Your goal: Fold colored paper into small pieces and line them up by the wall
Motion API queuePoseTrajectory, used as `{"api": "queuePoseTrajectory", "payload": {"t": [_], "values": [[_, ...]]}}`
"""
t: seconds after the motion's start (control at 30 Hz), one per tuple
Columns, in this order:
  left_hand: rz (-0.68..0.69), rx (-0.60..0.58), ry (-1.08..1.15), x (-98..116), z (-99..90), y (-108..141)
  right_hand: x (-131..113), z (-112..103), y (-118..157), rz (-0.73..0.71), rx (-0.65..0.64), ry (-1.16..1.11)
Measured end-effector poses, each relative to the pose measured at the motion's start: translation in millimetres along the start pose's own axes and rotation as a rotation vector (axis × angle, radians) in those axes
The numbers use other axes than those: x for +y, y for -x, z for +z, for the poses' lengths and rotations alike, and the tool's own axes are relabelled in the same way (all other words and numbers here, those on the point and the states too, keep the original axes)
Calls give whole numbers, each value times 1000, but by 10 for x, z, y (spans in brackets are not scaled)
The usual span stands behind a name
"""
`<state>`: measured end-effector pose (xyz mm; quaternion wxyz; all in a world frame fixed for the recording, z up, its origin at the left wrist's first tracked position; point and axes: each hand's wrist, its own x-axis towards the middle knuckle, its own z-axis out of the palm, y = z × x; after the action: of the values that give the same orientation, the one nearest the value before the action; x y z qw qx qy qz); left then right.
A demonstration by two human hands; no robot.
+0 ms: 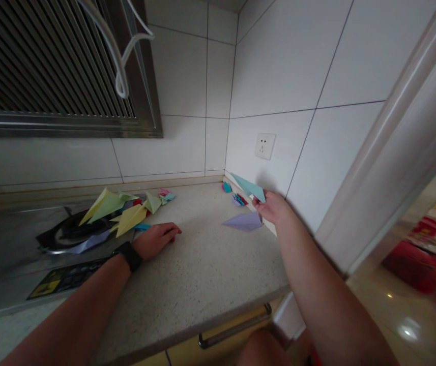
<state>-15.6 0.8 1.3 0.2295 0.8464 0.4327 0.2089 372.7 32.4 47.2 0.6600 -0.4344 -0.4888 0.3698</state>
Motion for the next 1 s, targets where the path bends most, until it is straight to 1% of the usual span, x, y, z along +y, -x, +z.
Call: {"api": "queuePoseTrajectory", "payload": {"t": [0.1, 0.27, 0.43, 0.53, 0.77, 0.9, 1.0], "values": [[-1, 8, -25, -22, 1, 1, 32, -34, 28, 4, 25, 121], [-7, 8, -22, -28, 2, 3, 151, -133, 123, -63, 67, 389], [-3, 1, 11, -75, 13, 0, 283, -233, 194, -194, -13, 827], [-6, 2, 24, -89, 18, -1, 315, -237, 245, -227, -18, 929], [-29, 3, 53, -65, 21, -2, 343, -183, 312, -336, 38, 1129], [-23, -8, 64, -92, 26, -10, 368, -187, 312, -341, 29, 1235], [-26, -5, 69, -119, 31, -12, 371, -177, 362, -352, 30, 1332]]}}
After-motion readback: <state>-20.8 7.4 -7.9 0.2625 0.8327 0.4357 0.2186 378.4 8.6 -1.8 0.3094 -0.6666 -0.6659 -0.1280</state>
